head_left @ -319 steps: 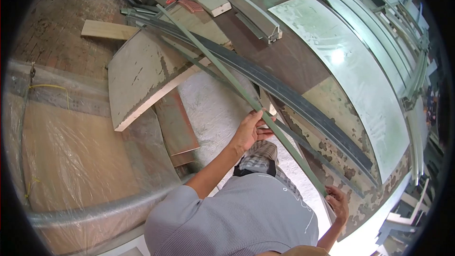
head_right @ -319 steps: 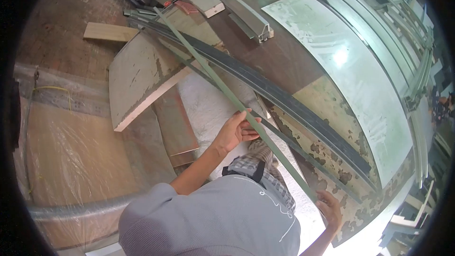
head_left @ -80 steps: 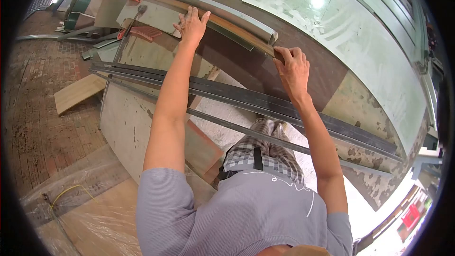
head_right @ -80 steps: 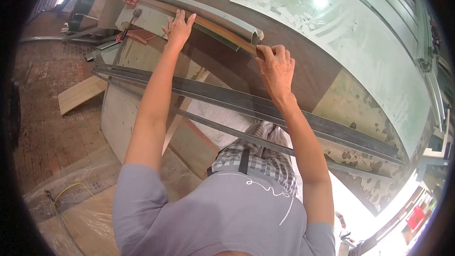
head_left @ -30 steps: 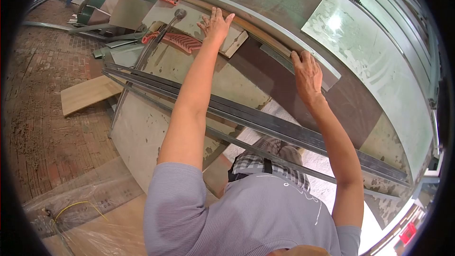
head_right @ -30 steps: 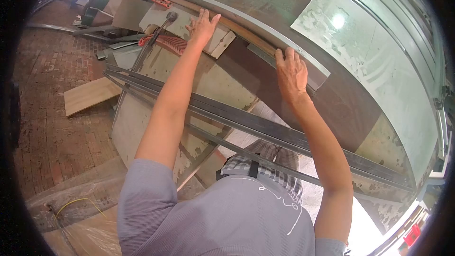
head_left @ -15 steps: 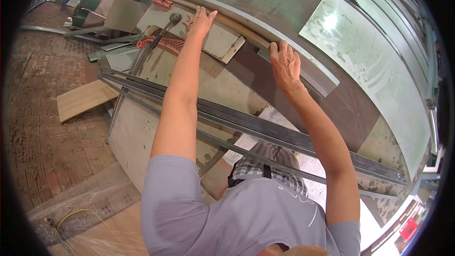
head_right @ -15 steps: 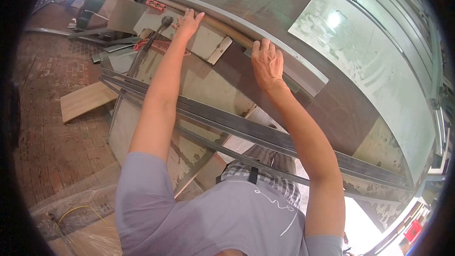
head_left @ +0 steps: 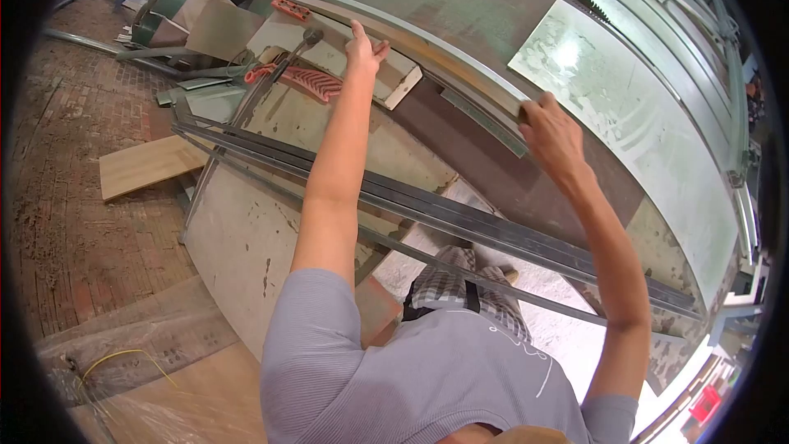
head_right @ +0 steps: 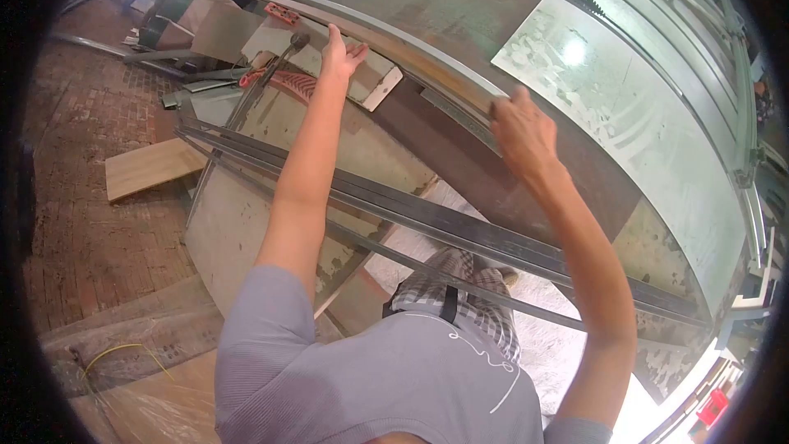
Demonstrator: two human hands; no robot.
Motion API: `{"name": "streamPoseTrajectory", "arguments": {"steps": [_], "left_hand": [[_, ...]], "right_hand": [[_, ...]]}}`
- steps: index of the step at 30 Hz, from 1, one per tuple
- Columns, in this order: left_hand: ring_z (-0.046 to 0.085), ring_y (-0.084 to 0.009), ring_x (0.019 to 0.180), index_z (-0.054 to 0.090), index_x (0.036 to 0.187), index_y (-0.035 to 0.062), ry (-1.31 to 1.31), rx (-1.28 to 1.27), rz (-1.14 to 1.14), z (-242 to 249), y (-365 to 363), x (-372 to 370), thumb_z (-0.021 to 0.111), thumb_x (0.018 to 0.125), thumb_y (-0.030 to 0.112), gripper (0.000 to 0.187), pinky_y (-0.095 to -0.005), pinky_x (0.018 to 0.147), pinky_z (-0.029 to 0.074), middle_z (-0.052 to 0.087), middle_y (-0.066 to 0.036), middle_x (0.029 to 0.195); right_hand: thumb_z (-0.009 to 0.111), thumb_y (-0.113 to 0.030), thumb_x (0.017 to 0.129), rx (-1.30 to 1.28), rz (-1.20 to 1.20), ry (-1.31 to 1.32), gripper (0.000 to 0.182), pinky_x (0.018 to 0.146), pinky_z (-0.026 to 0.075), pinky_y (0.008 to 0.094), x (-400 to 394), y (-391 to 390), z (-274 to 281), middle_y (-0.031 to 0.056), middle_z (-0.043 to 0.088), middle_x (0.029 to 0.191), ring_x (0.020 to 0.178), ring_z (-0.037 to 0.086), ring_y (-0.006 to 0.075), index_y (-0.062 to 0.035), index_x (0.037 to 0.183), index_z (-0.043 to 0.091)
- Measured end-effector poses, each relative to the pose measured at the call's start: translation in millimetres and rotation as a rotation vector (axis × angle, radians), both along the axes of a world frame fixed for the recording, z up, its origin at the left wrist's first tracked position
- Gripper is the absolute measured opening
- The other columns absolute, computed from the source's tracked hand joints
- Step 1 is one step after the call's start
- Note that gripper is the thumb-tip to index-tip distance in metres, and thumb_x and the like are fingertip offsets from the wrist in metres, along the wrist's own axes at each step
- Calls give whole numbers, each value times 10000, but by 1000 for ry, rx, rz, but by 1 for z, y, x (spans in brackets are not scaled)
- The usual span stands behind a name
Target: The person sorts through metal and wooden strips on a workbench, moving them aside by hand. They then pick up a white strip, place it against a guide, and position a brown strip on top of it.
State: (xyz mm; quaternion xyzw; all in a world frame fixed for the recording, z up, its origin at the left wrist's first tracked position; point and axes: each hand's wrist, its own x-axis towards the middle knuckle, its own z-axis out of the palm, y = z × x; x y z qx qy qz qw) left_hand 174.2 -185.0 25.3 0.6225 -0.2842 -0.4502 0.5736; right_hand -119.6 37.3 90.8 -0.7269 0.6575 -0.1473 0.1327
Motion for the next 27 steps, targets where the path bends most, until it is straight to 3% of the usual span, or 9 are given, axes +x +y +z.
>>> {"name": "streamPoseTrajectory", "arguments": {"steps": [1,4,7,13,19,27], "left_hand": [[454,-377,1081,314,1303,-23,405,61,31,6,2,-5,461,890,507,688,-501,903,429,465,-220,1148],[410,-385,1164,228,1342,12,646,1,-150,15,18,-19,466,898,477,686,-545,942,397,388,-204,1251],[427,-391,1156,302,1278,7,796,135,-247,1,51,-42,460,919,417,566,-544,957,391,407,-191,1244],[459,-390,1155,397,1155,-18,735,145,-403,1,154,-113,399,962,302,374,-544,973,390,462,-170,1215],[486,-376,1133,441,1123,-10,683,35,-494,23,277,-196,413,958,315,366,-537,955,392,515,-170,1182],[454,-358,1158,456,1119,-16,821,148,-334,7,409,-291,401,964,288,346,-533,1017,343,518,-217,1176]], "right_hand": [[634,-160,768,38,-6,5,270,751,444,418,-14,17,9,136,511,989,925,552,318,-75,1016,566],[623,-115,764,35,-21,15,266,730,446,416,-55,78,16,126,502,970,896,555,321,-86,1019,555],[634,-70,744,30,-128,34,318,716,458,406,-89,137,9,113,497,962,872,563,307,-101,1047,546],[632,-38,737,37,-297,14,322,704,463,412,-156,236,-19,98,492,964,861,566,295,-103,1041,547],[616,-14,738,-19,-349,-22,280,710,461,389,-257,317,-36,104,521,941,865,568,300,-106,1000,582],[621,42,731,-174,-373,163,385,781,446,374,-379,386,-67,86,513,999,964,537,271,-127,1073,570]]}}
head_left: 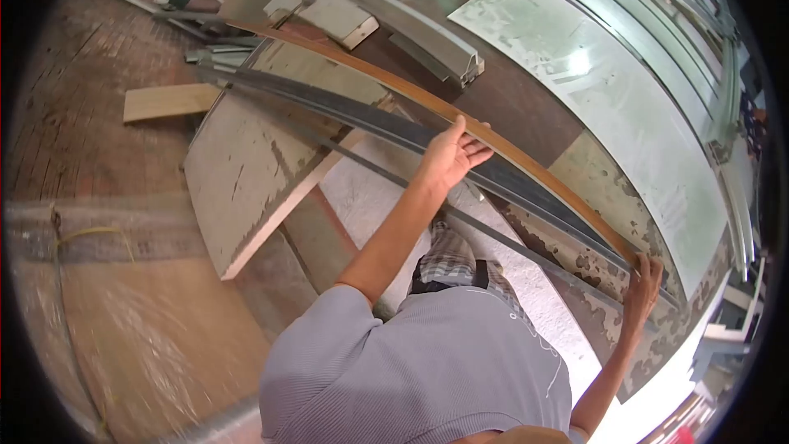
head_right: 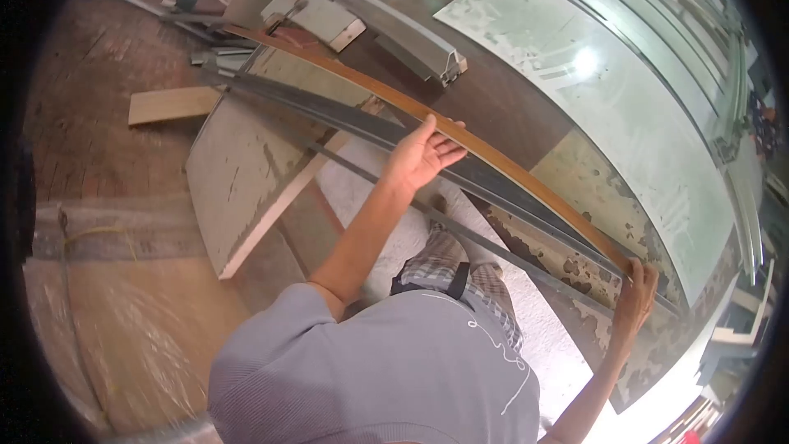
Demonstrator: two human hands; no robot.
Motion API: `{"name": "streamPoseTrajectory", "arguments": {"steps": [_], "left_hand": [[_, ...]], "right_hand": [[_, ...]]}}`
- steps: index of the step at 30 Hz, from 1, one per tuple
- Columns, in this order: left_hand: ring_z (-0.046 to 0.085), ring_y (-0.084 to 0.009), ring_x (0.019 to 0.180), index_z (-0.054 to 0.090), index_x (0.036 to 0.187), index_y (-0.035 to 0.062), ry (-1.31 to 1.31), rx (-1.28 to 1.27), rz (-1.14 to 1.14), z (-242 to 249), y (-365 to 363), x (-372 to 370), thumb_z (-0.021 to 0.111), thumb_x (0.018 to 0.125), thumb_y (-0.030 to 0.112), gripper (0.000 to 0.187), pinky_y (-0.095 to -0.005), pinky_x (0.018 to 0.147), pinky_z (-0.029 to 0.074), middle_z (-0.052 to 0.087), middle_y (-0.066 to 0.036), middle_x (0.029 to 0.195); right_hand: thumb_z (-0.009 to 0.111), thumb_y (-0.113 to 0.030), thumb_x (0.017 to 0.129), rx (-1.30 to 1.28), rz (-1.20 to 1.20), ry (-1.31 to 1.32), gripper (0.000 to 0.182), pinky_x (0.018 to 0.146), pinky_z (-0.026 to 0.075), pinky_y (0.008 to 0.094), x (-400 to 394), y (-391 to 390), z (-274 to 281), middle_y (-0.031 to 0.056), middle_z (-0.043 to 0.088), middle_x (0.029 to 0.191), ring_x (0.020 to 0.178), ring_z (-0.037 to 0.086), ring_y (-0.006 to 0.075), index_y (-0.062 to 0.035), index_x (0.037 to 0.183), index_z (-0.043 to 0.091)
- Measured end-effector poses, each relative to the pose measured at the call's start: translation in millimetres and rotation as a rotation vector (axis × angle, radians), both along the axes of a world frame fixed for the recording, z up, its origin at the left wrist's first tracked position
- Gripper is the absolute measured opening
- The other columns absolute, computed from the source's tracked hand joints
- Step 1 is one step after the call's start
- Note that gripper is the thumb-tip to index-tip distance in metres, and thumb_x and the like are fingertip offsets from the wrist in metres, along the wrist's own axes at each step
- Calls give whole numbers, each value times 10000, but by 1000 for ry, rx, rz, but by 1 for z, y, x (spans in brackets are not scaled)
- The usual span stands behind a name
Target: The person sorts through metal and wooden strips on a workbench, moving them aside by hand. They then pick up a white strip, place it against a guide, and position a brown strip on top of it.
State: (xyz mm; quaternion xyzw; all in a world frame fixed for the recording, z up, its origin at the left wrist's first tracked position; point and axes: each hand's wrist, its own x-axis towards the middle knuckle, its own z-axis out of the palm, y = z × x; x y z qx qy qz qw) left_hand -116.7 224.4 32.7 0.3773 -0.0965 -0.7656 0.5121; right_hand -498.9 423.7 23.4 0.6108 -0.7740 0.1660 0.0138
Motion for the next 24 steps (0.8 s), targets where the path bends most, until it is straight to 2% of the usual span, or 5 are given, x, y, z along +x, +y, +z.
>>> {"name": "streamPoseTrajectory", "arguments": {"steps": [8,12,16,21,24], "left_hand": [[425,-375,1185,403,1183,-28,26,5,90,-39,34,-5,385,970,277,372,-532,1015,345,462,-234,1234],[398,-378,1204,393,1203,-29,5,55,94,-50,22,-4,385,971,277,384,-538,1025,324,452,-233,1235],[373,-395,1215,364,1246,-32,-10,44,26,-62,11,-5,403,962,293,433,-536,1031,323,377,-239,1298],[388,-389,1218,323,1281,-36,-8,-95,-133,-57,16,0,411,958,297,472,-525,1022,339,352,-236,1338],[418,-383,1202,280,1311,-30,-94,28,-71,-42,24,-3,430,951,298,510,-511,1006,361,340,-228,1357]], "right_hand": [[629,48,720,69,62,63,405,794,443,376,-24,1,-10,83,506,1014,976,532,269,-129,1078,562],[608,-27,764,104,115,81,316,772,441,386,-27,-20,-6,85,528,996,951,534,287,-126,1061,566],[590,-76,783,37,147,68,211,751,441,396,-32,-37,-8,96,553,947,917,544,299,-141,983,581],[615,-55,744,85,100,92,245,764,446,393,-40,-55,-22,92,537,957,929,543,283,-147,969,583],[622,-35,726,108,72,98,277,784,440,398,-45,-58,-35,87,522,994,956,532,279,-143,978,583]]}}
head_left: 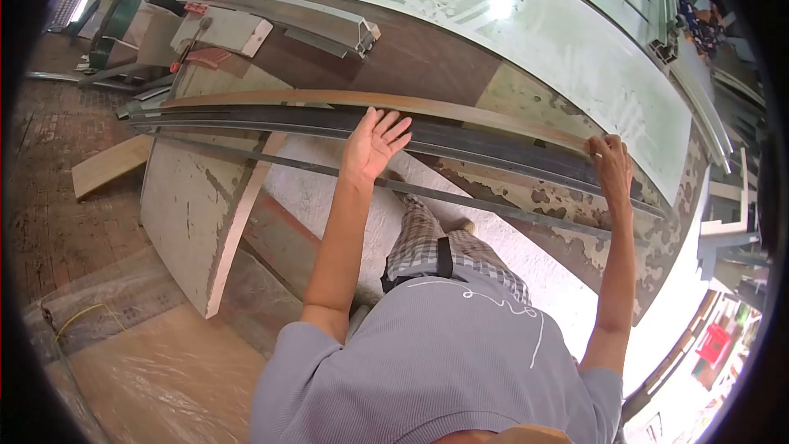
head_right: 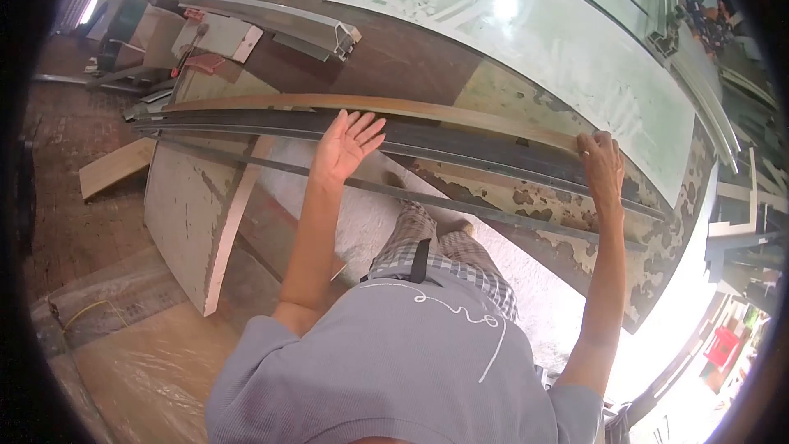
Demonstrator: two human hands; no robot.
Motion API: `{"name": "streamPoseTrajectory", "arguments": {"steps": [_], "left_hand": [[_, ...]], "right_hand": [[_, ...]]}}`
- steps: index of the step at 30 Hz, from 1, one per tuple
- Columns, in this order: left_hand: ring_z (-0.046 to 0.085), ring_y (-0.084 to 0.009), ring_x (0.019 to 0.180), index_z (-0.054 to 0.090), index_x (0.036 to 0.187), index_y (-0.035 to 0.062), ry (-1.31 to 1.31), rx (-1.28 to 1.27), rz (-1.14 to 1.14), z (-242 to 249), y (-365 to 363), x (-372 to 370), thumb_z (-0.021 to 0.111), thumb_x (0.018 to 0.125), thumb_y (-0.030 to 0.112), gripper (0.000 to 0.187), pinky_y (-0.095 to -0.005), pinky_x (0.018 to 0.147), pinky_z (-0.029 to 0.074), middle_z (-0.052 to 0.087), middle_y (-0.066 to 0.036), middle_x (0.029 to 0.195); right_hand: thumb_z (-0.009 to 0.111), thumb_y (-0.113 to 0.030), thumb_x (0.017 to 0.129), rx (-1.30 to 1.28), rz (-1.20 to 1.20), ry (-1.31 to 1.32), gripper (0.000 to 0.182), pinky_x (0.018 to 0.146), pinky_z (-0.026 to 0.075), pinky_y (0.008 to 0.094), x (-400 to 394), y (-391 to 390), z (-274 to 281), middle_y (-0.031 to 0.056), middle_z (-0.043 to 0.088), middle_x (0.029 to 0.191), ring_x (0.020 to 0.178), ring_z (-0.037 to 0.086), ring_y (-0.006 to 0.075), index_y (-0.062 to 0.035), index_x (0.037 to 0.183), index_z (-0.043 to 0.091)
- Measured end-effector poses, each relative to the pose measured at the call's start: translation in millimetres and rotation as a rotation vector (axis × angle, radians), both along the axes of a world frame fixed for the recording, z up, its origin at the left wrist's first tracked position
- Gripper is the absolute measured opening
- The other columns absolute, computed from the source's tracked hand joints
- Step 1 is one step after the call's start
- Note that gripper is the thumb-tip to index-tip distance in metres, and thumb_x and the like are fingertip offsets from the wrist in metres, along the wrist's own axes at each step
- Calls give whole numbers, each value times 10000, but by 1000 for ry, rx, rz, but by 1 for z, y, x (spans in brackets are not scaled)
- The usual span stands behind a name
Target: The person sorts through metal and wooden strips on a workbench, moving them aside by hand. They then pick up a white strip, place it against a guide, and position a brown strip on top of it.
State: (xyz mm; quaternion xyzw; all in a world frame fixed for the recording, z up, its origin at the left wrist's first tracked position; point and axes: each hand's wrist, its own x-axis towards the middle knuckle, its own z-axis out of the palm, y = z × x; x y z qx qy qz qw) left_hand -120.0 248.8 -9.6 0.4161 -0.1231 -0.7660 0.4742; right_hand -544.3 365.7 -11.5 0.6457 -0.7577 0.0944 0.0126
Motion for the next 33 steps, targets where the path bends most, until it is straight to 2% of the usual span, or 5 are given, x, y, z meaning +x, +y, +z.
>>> {"name": "streamPoseTrajectory", "arguments": {"steps": [6,11,14,20,33], "left_hand": [[513,-334,1111,377,1218,10,-49,4,-1,18,38,33,485,929,317,435,-463,933,431,483,-181,1231],[539,-207,832,470,1052,70,-334,26,494,-9,57,95,538,895,241,241,-361,742,452,513,-61,923],[510,-192,826,461,1028,85,-422,122,592,-24,57,111,550,889,266,246,-377,752,433,491,-52,925],[405,-227,1016,376,1297,126,-433,137,618,-42,46,119,590,850,380,557,-453,901,337,422,-70,1074],[434,-233,804,479,1000,133,-162,297,748,-72,27,161,626,831,385,338,-466,760,411,428,-64,892]], "right_hand": [[607,-28,748,67,-1,-105,358,812,431,402,-19,8,-15,121,523,1044,980,516,313,-164,1079,585],[591,-47,787,15,58,-172,447,885,387,412,10,27,9,140,503,1107,1064,469,333,-128,1220,514],[649,-39,751,4,101,-164,511,920,368,406,18,67,1,127,483,1157,1098,458,308,-124,1233,501],[746,-52,650,73,187,-112,611,937,352,426,55,113,-16,93,475,1174,1108,453,276,-141,1211,520],[725,-22,632,-8,243,-144,461,913,371,427,64,120,-33,105,506,1066,1022,486,293,-97,1059,570]]}}
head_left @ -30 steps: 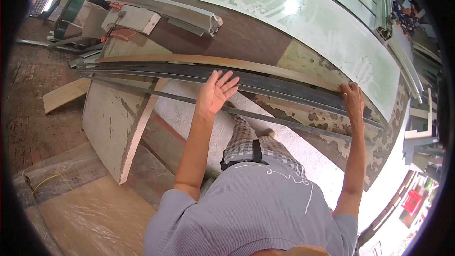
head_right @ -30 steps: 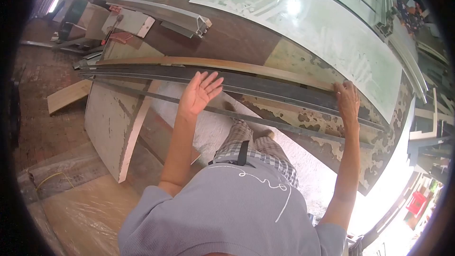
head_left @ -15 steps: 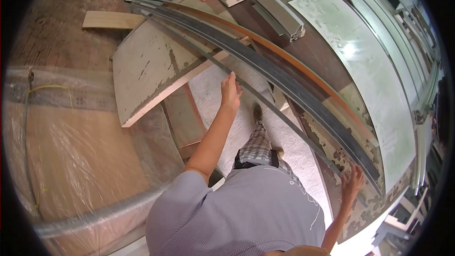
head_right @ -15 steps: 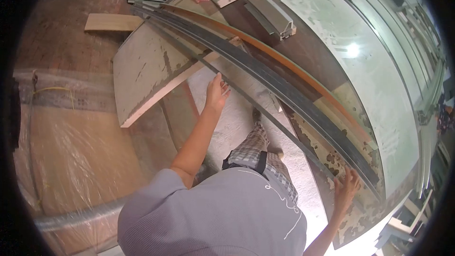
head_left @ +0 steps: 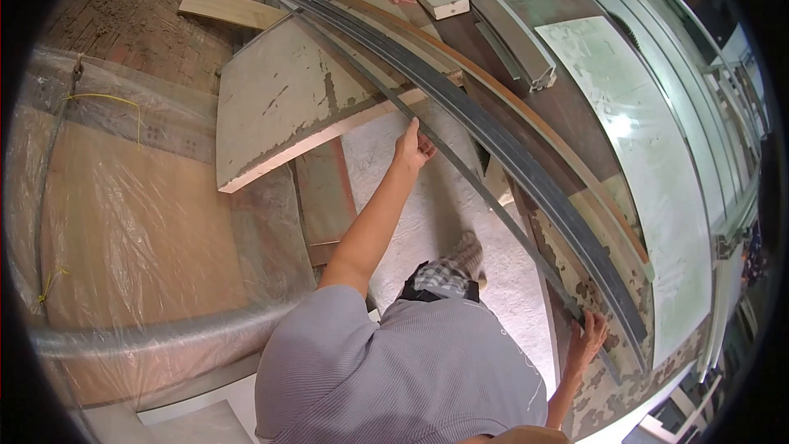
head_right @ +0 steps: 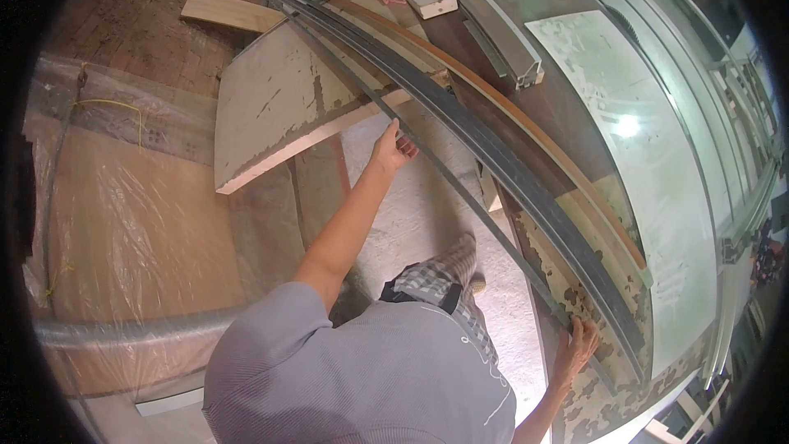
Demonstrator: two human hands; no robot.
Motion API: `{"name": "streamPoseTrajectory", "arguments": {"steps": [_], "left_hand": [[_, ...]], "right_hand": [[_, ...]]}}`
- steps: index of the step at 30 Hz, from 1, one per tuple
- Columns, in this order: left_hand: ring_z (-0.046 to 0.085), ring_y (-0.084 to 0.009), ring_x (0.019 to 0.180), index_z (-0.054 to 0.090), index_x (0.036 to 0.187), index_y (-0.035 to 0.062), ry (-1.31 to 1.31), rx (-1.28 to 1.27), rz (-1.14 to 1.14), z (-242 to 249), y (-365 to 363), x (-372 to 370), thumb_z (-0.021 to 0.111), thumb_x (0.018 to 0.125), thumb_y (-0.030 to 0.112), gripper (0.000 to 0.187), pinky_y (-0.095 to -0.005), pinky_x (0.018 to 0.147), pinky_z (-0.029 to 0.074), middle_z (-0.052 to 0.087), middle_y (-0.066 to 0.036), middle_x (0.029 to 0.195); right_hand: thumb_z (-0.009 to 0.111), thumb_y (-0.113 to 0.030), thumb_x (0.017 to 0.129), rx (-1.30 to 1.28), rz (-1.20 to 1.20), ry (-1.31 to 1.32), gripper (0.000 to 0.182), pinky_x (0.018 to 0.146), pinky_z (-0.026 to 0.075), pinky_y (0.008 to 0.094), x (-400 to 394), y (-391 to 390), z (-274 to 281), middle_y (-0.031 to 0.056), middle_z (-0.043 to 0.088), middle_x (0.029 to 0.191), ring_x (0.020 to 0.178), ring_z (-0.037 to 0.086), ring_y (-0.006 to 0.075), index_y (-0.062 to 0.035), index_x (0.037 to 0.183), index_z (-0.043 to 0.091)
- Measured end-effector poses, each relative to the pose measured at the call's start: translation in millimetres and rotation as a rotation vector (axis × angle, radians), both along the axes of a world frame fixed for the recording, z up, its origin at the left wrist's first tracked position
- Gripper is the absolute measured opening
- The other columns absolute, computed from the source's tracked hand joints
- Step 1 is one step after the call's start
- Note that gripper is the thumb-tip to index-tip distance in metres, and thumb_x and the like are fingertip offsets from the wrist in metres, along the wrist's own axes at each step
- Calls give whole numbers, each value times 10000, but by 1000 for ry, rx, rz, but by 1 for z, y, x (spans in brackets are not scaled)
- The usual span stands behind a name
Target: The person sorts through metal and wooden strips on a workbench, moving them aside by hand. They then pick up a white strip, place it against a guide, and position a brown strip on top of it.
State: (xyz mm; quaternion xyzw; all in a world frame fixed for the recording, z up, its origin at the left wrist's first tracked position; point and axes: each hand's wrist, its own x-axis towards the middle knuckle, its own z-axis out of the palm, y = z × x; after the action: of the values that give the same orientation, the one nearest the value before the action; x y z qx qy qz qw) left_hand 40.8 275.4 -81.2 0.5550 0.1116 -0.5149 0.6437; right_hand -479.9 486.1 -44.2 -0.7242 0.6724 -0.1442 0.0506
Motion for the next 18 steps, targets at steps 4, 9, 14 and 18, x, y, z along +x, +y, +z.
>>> {"name": "streamPoseTrajectory", "arguments": {"steps": [4,9,14,18], "left_hand": [[488,-242,761,516,958,118,-11,28,-4,1,-14,19,599,849,397,311,-445,708,432,478,-49,828],[530,-335,960,436,1098,106,50,-185,-57,11,-12,36,541,894,353,337,-472,824,425,532,-121,1027],[537,-349,997,437,1100,76,106,-221,-20,28,-9,40,491,926,294,284,-479,840,431,550,-119,1037],[532,-330,972,471,1109,76,39,-207,-34,52,5,36,483,931,241,243,-471,829,458,522,-97,1049]], "right_hand": [[709,-20,640,12,11,20,439,901,378,431,5,-1,4,118,522,1028,997,498,304,-83,1051,568],[667,-30,674,63,-24,1,403,884,382,437,5,7,7,122,535,1018,978,502,309,-60,1060,556],[644,-38,702,109,-2,-71,361,876,378,435,6,14,19,132,551,982,956,506,308,-11,1045,536],[630,-62,732,97,0,-71,323,852,370,433,16,20,44,137,557,961,925,509,314,-10,1036,534]]}}
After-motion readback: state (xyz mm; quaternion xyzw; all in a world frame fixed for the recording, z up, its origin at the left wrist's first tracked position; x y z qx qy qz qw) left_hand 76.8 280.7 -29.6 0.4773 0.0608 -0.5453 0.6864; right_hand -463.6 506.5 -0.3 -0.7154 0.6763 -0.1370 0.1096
